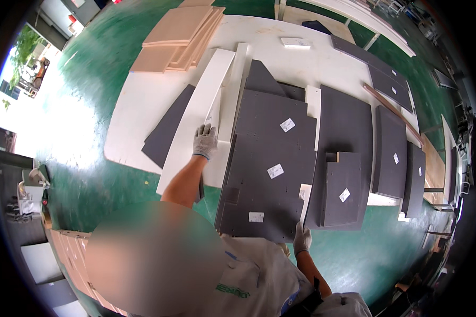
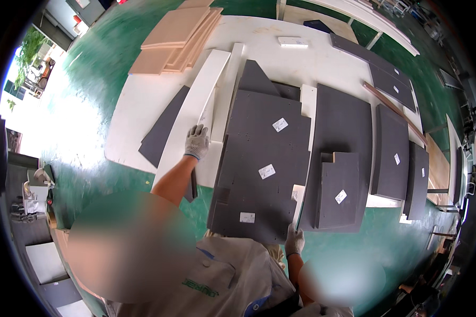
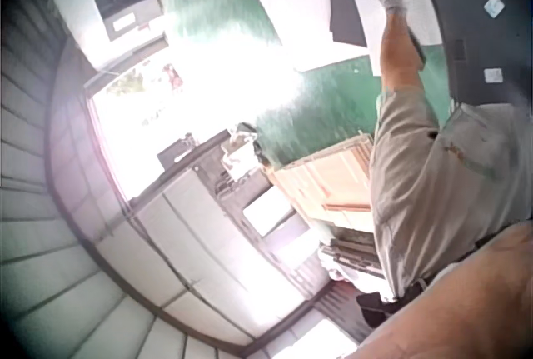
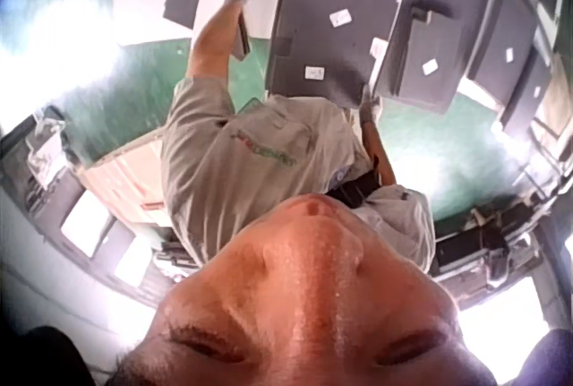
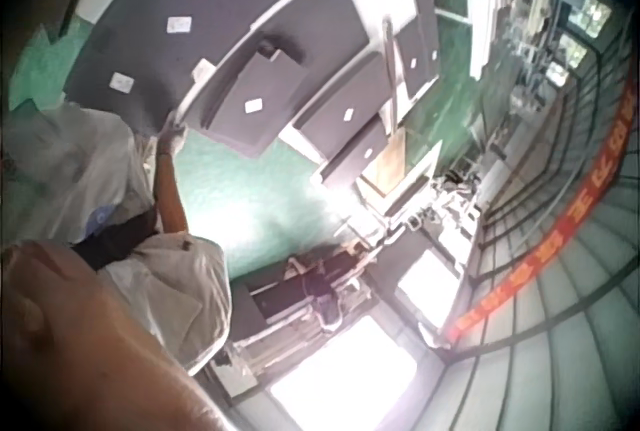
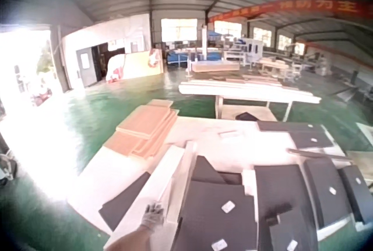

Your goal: The person stacks dark gray rectangular panels on a workbench, aligns them, and secures the stack with white plastic straps. The person then lifts the strapped stack and places it onto a larger pile of similar panels.

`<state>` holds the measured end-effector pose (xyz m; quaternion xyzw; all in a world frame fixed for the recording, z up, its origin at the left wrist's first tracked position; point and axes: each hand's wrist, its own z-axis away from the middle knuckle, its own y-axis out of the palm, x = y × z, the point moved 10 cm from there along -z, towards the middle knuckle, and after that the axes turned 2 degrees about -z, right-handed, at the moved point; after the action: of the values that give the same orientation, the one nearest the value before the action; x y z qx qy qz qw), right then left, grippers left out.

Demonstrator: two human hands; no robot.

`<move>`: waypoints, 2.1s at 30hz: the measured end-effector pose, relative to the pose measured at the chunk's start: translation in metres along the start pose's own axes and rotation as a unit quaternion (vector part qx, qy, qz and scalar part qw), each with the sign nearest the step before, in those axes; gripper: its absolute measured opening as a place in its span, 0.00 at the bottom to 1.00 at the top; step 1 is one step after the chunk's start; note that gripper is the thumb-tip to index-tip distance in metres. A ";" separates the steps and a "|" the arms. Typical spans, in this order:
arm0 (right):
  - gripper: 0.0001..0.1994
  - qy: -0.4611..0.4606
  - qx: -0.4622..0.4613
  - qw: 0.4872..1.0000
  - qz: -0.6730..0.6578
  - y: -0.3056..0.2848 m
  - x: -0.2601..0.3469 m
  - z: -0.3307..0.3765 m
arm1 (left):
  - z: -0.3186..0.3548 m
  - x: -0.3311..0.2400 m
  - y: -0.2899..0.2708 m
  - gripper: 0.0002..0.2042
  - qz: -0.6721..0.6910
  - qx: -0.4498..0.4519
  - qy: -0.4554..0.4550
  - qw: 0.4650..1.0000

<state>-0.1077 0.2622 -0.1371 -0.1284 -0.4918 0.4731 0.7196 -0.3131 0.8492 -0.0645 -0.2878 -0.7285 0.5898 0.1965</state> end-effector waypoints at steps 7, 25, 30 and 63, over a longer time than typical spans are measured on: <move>0.33 0.057 -0.019 0.998 -0.019 0.005 -0.018 0.001 | -0.031 0.063 0.033 0.33 -0.123 0.121 0.007 0.985; 0.29 0.096 -0.064 0.993 -0.009 0.023 -0.027 -0.016 | -0.147 0.033 -0.012 0.47 0.120 0.114 -0.383 0.909; 0.29 0.087 -0.102 0.989 -0.060 0.022 -0.022 -0.007 | -0.260 -0.089 -0.033 0.41 0.275 0.044 -0.060 0.958; 0.31 -0.024 0.089 0.984 -0.149 0.045 -0.017 -0.040 | 0.241 -0.097 0.028 0.32 0.491 0.275 -0.385 0.731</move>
<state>-0.1003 0.2833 -0.1954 0.0225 -0.4781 0.4053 0.7789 -0.3852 0.6095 -0.1410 -0.2873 -0.3050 0.8388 -0.3476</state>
